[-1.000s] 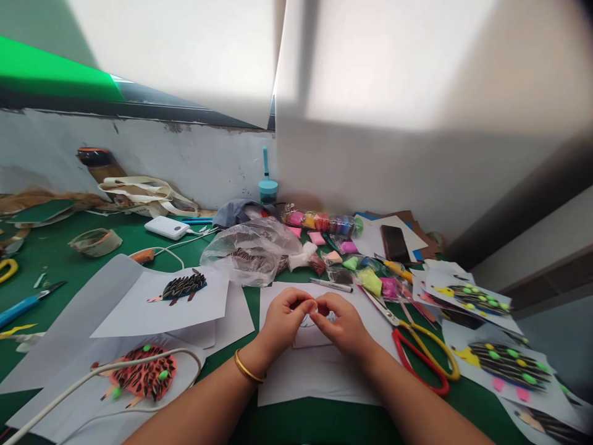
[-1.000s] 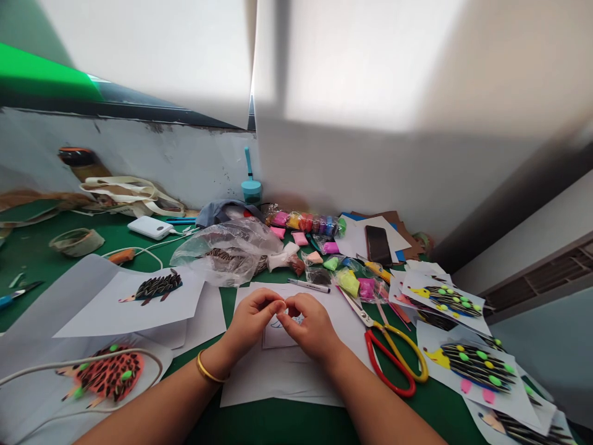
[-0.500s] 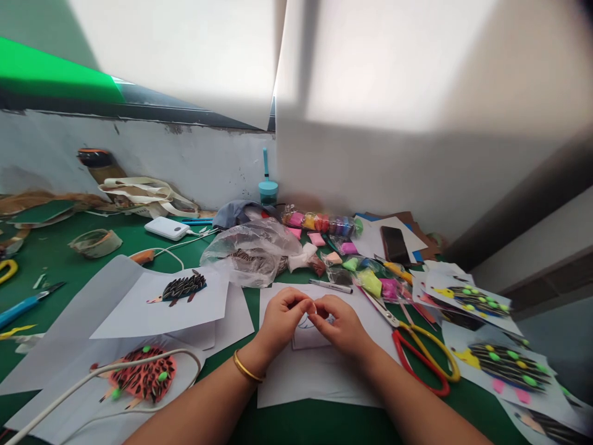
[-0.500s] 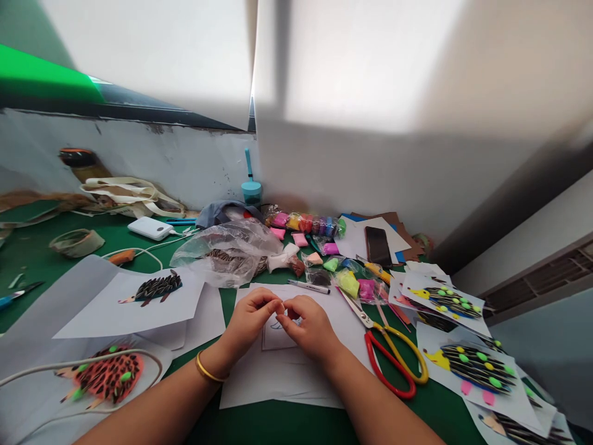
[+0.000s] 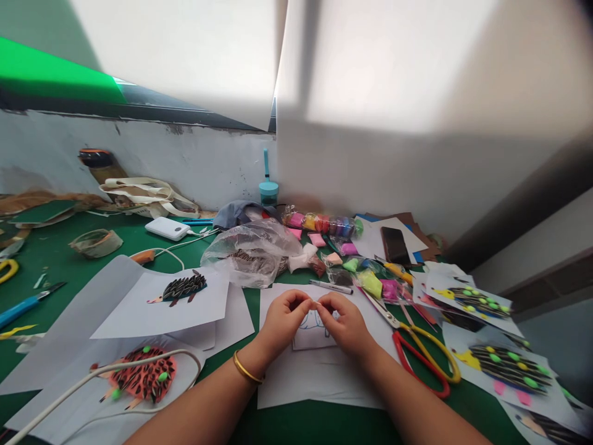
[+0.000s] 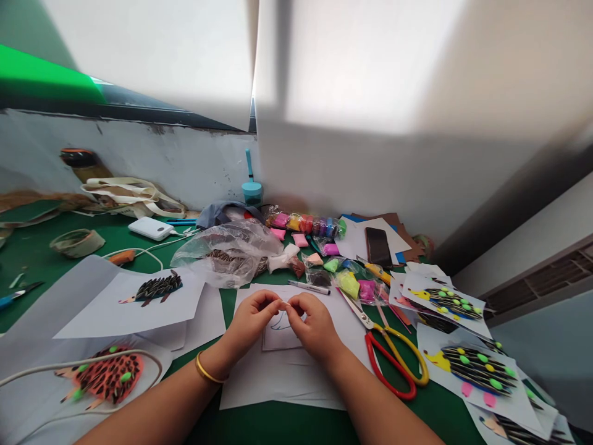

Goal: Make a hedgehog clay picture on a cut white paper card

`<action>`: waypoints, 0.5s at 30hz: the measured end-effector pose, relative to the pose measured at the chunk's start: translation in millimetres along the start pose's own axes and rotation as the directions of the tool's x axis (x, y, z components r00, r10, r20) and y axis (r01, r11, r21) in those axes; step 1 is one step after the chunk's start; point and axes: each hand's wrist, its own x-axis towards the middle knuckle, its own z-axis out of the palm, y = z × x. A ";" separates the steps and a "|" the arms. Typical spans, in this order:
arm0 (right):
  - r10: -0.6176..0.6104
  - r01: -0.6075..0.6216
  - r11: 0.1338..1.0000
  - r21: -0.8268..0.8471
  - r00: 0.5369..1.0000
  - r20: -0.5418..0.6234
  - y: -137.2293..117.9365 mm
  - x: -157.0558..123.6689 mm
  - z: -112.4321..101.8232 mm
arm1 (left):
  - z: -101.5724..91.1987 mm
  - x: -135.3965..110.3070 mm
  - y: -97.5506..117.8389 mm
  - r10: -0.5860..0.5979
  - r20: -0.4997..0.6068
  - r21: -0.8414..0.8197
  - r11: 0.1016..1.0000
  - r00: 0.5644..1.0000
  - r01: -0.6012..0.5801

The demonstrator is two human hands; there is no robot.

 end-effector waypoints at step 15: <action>0.013 -0.013 1.000 0.005 1.000 0.009 -0.2 0.1 -0.7 | 0.7 -1.2 -3.0 0.121 -0.009 0.162 0.980 0.993 -0.118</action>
